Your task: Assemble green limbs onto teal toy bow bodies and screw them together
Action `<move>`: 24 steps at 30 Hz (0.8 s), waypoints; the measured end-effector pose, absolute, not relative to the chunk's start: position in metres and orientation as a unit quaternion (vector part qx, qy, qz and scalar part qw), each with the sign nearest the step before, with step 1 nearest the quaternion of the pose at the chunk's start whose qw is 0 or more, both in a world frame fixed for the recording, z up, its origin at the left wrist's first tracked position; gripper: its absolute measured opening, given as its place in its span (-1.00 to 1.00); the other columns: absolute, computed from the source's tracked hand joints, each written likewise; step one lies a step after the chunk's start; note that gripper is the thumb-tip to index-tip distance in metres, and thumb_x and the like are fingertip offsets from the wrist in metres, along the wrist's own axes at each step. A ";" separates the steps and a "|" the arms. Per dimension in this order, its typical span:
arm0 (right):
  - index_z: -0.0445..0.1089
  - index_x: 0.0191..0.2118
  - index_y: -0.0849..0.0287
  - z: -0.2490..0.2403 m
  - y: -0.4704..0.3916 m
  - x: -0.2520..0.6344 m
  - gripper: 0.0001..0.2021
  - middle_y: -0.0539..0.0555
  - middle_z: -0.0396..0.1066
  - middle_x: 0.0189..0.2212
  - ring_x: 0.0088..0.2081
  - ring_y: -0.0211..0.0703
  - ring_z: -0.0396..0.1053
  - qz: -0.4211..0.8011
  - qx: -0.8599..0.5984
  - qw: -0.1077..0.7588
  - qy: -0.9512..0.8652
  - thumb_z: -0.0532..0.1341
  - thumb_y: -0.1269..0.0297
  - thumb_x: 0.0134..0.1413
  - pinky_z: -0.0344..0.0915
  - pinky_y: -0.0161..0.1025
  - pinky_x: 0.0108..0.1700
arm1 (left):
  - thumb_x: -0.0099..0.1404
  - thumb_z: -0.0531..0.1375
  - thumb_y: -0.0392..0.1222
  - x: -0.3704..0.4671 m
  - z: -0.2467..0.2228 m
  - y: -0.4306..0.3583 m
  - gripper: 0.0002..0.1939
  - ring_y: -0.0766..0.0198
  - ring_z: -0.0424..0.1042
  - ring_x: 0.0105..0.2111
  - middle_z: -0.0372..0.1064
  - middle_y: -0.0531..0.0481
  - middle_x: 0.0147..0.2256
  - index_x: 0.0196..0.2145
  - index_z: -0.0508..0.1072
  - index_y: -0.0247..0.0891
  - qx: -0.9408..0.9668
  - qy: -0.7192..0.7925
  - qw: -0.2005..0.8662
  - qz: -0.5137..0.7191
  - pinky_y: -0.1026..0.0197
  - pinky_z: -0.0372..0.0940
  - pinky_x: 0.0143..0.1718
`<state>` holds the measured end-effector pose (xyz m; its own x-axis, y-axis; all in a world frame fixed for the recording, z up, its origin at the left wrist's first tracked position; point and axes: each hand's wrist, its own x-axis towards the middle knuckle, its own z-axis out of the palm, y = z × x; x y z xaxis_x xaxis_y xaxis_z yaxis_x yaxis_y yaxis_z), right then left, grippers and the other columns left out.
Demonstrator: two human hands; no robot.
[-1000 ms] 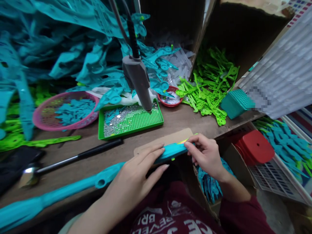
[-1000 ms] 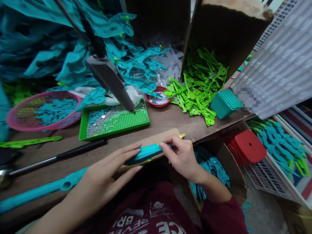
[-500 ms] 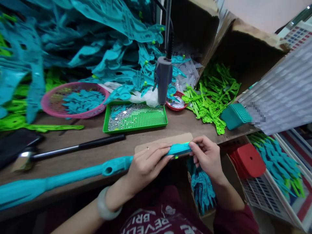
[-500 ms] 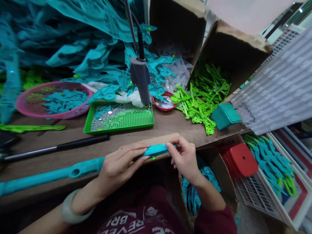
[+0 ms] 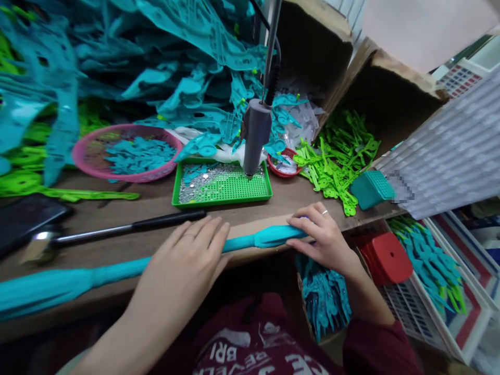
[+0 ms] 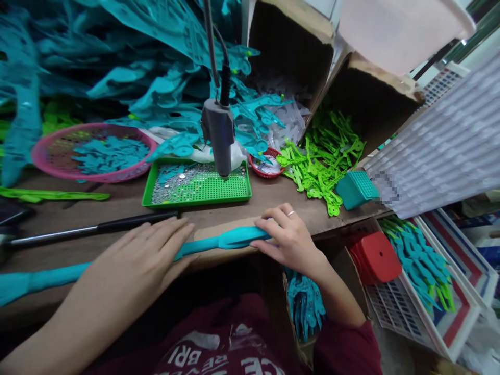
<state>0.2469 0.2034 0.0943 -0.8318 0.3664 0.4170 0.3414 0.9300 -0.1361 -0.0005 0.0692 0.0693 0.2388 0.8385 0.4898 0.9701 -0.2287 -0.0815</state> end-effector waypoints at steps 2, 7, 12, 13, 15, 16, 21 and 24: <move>0.45 0.02 0.25 0.099 0.203 0.247 -0.61 0.22 0.49 -0.14 -0.16 -0.02 0.35 0.022 -0.152 0.180 -0.972 0.26 0.03 0.27 0.39 -0.10 -0.15 | 0.41 -0.08 -0.37 -0.006 0.067 0.061 -0.65 -0.09 0.54 -0.39 0.52 -0.28 -0.34 -0.22 0.52 -0.41 -0.767 -0.600 0.174 -0.146 -0.05 0.41 -0.43; 0.43 0.01 0.34 0.092 0.194 0.252 -0.61 0.21 0.52 -0.24 -0.22 -0.03 0.39 -0.092 -0.115 0.159 -0.976 0.23 0.07 0.31 0.34 -0.10 -0.21 | 0.43 -0.07 -0.38 -0.002 0.058 0.048 -0.64 -0.02 0.51 -0.38 0.51 -0.22 -0.35 -0.24 0.53 -0.35 -0.770 -0.588 0.178 -0.173 0.01 0.36 -0.37; 0.47 -0.08 0.35 0.042 0.178 0.264 -0.83 0.17 0.52 -0.35 -0.31 -0.14 0.41 -0.246 -0.037 0.205 -0.947 0.20 0.36 0.32 0.30 -0.16 -0.29 | 0.41 0.00 -0.39 0.009 0.012 0.033 -0.67 -0.10 0.54 -0.13 0.55 -0.38 -0.09 -0.06 0.54 -0.47 -0.776 -0.551 0.214 -0.221 -0.03 0.31 -0.09; 0.47 -0.10 0.31 0.029 0.178 0.267 -0.86 0.15 0.53 -0.35 -0.31 -0.16 0.42 -0.262 -0.032 0.206 -0.942 0.19 0.43 0.31 0.31 -0.18 -0.29 | 0.41 0.00 -0.40 0.012 -0.001 0.031 -0.64 -0.11 0.54 -0.06 0.53 -0.39 -0.02 0.01 0.52 -0.46 -0.777 -0.547 0.206 -0.231 -0.03 0.30 -0.05; 0.49 -0.12 0.25 0.005 0.180 0.274 -0.85 0.14 0.55 -0.32 -0.29 -0.17 0.44 -0.275 -0.037 0.202 -0.939 0.16 0.45 0.31 0.36 -0.20 -0.26 | 0.42 0.02 -0.38 0.017 -0.022 0.031 -0.59 -0.11 0.50 0.04 0.49 -0.36 0.09 0.14 0.46 -0.40 -0.774 -0.553 0.178 -0.252 -0.02 0.28 -0.01; 0.49 -0.10 0.25 -0.004 0.183 0.279 -0.83 0.16 0.56 -0.29 -0.25 -0.14 0.46 -0.269 -0.047 0.195 -0.942 0.15 0.41 0.34 0.39 -0.19 -0.24 | 0.43 0.04 -0.34 0.019 -0.030 0.031 -0.58 -0.12 0.48 0.08 0.47 -0.35 0.12 0.18 0.43 -0.36 -0.768 -0.562 0.161 -0.262 -0.02 0.28 0.01; 0.45 0.06 0.30 -0.002 0.199 0.294 -0.60 0.31 0.53 -0.17 -0.14 0.03 0.47 -0.139 -0.089 0.178 -0.970 0.15 0.08 0.35 0.44 -0.08 -0.16 | 0.44 0.11 -0.05 0.018 -0.031 0.040 -0.59 -0.25 0.41 0.14 0.43 -0.40 0.13 0.12 0.46 -0.33 -0.689 -0.662 0.079 -0.284 -0.24 0.23 0.14; 0.45 0.05 0.24 0.028 0.214 0.277 -0.64 0.27 0.51 -0.18 -0.17 0.02 0.47 -0.053 -0.142 0.272 -0.950 0.10 0.11 0.36 0.43 -0.06 -0.16 | 0.42 0.11 0.00 0.009 -0.019 0.050 -0.62 -0.18 0.47 -0.01 0.48 -0.35 0.01 0.00 0.47 -0.32 -0.680 -0.683 0.010 -0.267 -0.16 0.36 -0.02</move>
